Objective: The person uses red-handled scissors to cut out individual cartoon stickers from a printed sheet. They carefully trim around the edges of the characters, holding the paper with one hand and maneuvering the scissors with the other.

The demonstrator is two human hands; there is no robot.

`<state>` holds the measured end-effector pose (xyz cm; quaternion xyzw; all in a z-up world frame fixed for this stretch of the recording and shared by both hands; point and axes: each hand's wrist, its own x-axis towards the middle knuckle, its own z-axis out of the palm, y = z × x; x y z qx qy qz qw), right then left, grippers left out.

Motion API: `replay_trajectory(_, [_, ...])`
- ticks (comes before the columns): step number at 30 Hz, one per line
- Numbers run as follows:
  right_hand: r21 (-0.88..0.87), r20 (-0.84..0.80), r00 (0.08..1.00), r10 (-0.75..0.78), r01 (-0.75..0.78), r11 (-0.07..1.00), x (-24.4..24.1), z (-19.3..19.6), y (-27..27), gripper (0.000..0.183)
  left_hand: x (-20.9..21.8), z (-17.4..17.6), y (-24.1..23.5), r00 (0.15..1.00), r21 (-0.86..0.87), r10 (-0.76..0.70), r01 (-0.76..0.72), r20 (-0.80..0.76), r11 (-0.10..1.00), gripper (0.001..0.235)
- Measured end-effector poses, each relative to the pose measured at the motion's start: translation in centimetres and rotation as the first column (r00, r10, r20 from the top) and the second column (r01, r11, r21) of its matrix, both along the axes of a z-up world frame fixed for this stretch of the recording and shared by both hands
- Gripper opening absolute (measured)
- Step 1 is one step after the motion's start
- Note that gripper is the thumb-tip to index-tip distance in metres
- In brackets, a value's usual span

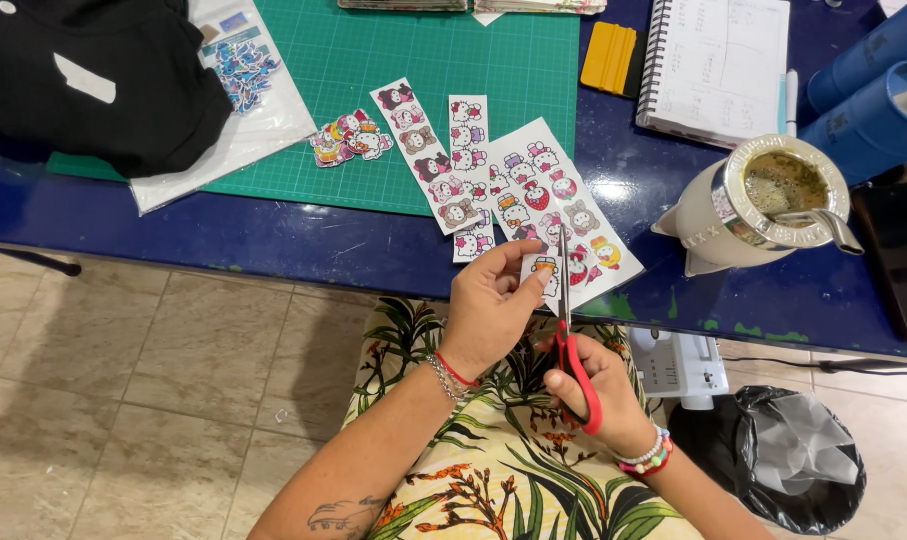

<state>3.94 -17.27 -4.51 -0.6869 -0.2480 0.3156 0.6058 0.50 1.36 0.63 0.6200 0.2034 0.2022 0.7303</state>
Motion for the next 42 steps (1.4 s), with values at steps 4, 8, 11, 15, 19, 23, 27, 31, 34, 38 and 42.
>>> replay_trajectory(4, [0.022, 0.009, 1.0, 0.015, -0.016, 1.0, 0.0, 0.5, 0.0, 0.055, -0.2, -0.4, 0.1, 0.995, -0.014, -0.004, 0.005, 0.103, 1.0, 0.034])
replay_trajectory(8, [0.078, 0.015, 0.995, 0.094, -0.095, 0.992, -0.4, 1.8, -0.7, 0.08, -1.0, 0.6, 0.0, 0.992, -0.013, -0.034, 0.036, 0.118, 0.999, 0.043])
replay_trajectory(11, [0.038, 0.053, 0.991, 0.126, -0.128, 0.991, -1.0, 3.1, -1.2, 0.091, -1.9, 1.0, -0.4, 0.992, -0.024, -0.039, 0.042, 0.116, 0.999, 0.032])
replay_trajectory(15, [-0.001, 0.158, 0.973, 0.17, -0.172, 0.985, -1.8, 4.8, -1.8, 0.091, -3.2, 1.9, -1.3, 0.991, -0.011, -0.058, 0.06, 0.119, 0.998, 0.02])
replay_trajectory(19, [0.038, 0.112, 0.977, 0.184, -0.189, 0.981, -2.6, 5.6, -2.6, 0.092, -4.6, 2.6, -2.3, 0.987, -0.034, -0.076, 0.081, 0.138, 0.996, 0.021])
replay_trajectory(23, [0.052, 0.106, 0.973, 0.205, -0.211, 0.976, -3.2, 6.3, -3.6, 0.092, -6.0, 3.4, -2.8, 0.989, -0.016, -0.095, 0.098, 0.117, 0.995, 0.026])
replay_trajectory(27, [0.05, 0.107, 0.97, 0.218, -0.224, 0.973, -3.6, 6.9, -4.0, 0.09, -7.3, 4.4, -2.6, 0.991, 0.104, -0.103, 0.094, 0.088, 0.99, 0.022])
replay_trajectory(31, [0.034, 0.116, 0.973, 0.201, -0.206, 0.978, -3.9, 6.7, -4.4, 0.092, -7.9, 4.7, -3.0, 0.992, 0.105, -0.096, 0.087, 0.078, 0.991, 0.023])
replay_trajectory(34, [0.035, 0.11, 0.975, 0.194, -0.199, 0.979, -4.0, 6.9, -4.5, 0.091, -8.2, 4.9, -3.1, 0.987, 0.128, -0.103, 0.088, 0.122, 0.988, 0.023])
replay_trajectory(38, [0.048, 0.087, 0.976, 0.201, -0.205, 0.978, -4.1, 6.8, -4.5, 0.091, -8.3, 5.4, -3.3, 0.986, 0.084, -0.103, 0.093, 0.128, 0.992, 0.021])
replay_trajectory(42, [0.046, 0.102, 0.971, 0.217, -0.223, 0.974, -4.2, 7.2, -4.2, 0.087, -8.4, 5.7, -3.4, 0.982, 0.052, -0.11, 0.103, 0.152, 0.993, 0.019])
